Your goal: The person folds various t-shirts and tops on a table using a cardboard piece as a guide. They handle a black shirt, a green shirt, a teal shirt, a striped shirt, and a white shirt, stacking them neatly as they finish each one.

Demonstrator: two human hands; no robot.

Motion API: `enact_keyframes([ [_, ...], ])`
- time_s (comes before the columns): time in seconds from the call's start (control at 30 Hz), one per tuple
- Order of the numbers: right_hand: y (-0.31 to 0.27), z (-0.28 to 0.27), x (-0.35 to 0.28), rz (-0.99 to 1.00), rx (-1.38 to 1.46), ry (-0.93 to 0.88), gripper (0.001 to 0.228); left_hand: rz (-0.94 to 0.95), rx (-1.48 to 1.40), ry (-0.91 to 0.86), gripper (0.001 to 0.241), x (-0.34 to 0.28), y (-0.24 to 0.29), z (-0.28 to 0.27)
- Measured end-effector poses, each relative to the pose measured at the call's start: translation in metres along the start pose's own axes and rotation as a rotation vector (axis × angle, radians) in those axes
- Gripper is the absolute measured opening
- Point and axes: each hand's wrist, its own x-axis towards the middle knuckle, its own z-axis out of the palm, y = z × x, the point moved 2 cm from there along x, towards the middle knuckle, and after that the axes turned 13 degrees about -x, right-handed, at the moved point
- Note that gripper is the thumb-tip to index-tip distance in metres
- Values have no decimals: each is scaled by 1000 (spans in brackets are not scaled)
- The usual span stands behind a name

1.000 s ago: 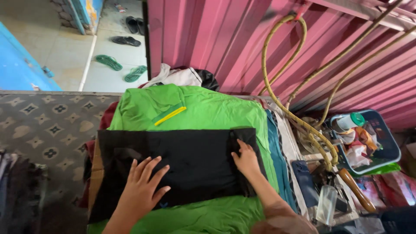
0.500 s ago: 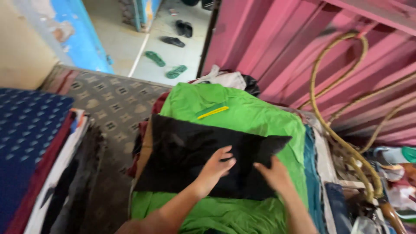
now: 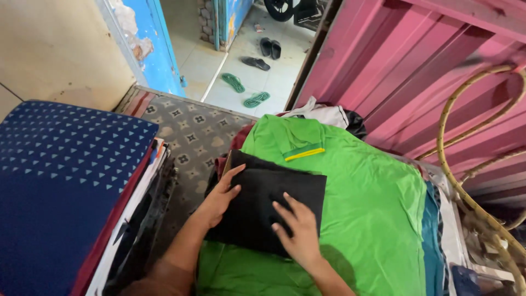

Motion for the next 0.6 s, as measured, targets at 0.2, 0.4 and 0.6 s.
enact_keyframes([
  [0.2,24,54,-26,-240,-342,-243,67,206,555,-37,90,-6,5,1],
  [0.4,22,51,-15,-254,-349,-100,66,322,490,-69,86,-2,-15,-4],
  [0.6,23,76,-18,-281,-360,-319,68,165,955,417,67,-6,24,35],
])
